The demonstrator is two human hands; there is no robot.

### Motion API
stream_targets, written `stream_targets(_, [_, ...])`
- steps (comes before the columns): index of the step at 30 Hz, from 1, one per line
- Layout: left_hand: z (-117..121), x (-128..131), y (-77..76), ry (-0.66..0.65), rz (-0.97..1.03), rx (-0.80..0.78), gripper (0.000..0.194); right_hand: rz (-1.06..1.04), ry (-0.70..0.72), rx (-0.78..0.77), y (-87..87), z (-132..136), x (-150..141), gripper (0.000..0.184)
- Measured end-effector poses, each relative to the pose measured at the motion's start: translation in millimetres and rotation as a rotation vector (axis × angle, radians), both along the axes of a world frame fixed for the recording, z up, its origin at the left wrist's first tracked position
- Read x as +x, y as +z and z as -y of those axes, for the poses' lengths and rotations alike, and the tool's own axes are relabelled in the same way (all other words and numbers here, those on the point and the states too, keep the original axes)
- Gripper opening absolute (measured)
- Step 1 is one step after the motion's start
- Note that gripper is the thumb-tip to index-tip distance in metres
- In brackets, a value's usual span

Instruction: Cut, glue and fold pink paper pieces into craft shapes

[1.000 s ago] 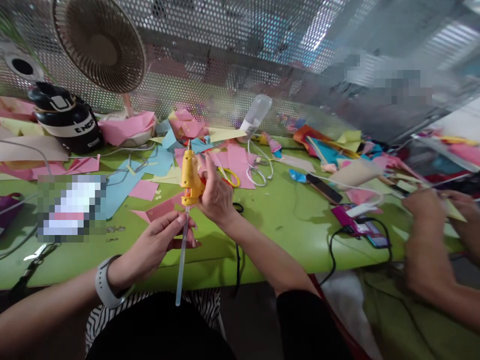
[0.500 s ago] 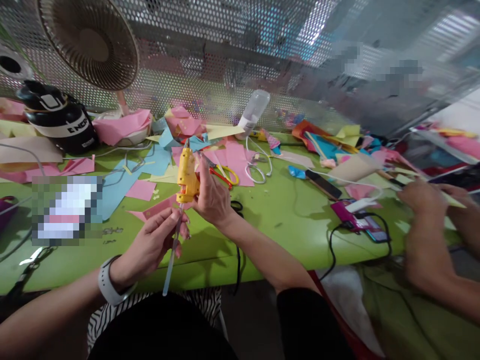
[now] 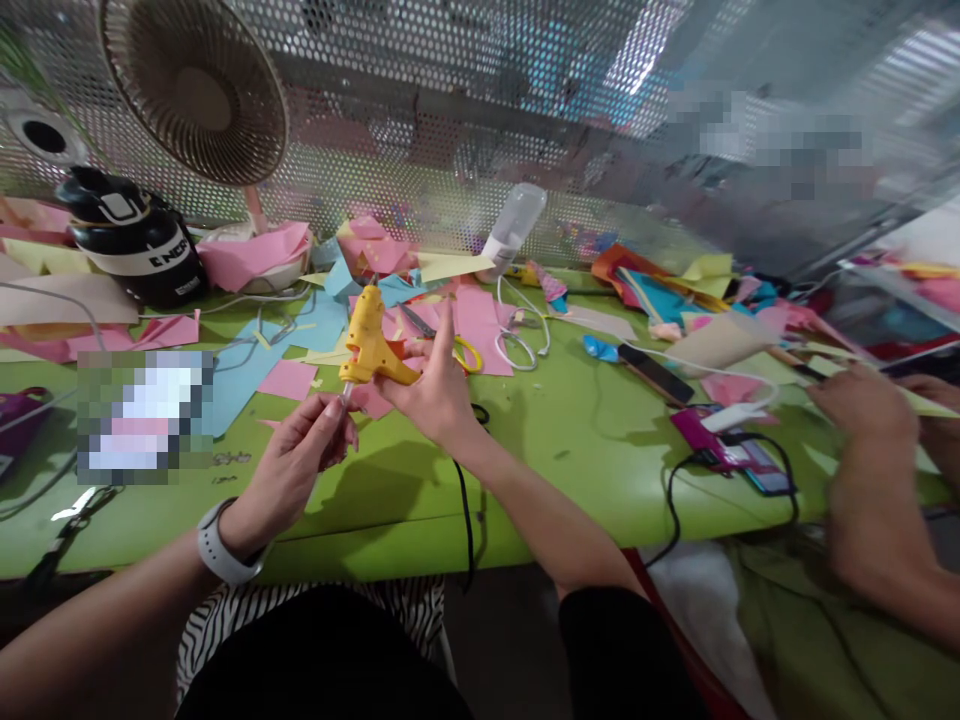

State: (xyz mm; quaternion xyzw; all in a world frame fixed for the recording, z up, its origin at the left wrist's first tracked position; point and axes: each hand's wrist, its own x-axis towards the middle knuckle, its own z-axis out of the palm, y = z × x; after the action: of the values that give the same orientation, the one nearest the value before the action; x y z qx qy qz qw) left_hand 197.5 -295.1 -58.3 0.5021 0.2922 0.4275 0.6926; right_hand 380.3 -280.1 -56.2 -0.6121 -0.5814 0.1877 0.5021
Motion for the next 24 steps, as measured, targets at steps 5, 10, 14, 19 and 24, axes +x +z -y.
stream_targets(5, [-2, -1, -1.8, 0.036, 0.014, 0.030, 0.035, -0.507, 0.267, -0.109, 3.1, -3, -2, 0.103])
stream_targets(10, [-4, -2, 0.4, 0.071, -0.046, 0.122, 0.037, -0.731, 0.495, -0.280, 8.9, -7, 3, 0.047])
stream_targets(14, [-5, -3, 2.1, 0.075, -0.088, 0.155, 0.037, -0.707, 0.567, -0.344, 9.5, -7, 9, 0.039])
stream_targets(19, [-6, -5, 2.0, 0.027, -0.082, 0.136, 0.032, -0.573, 0.571, -0.282, 7.4, -4, 13, 0.042])
stream_targets(24, [-5, -8, -0.5, 0.016, -0.075, 0.120, 0.030, -0.496, 0.587, -0.322, 8.7, -3, 16, 0.045])
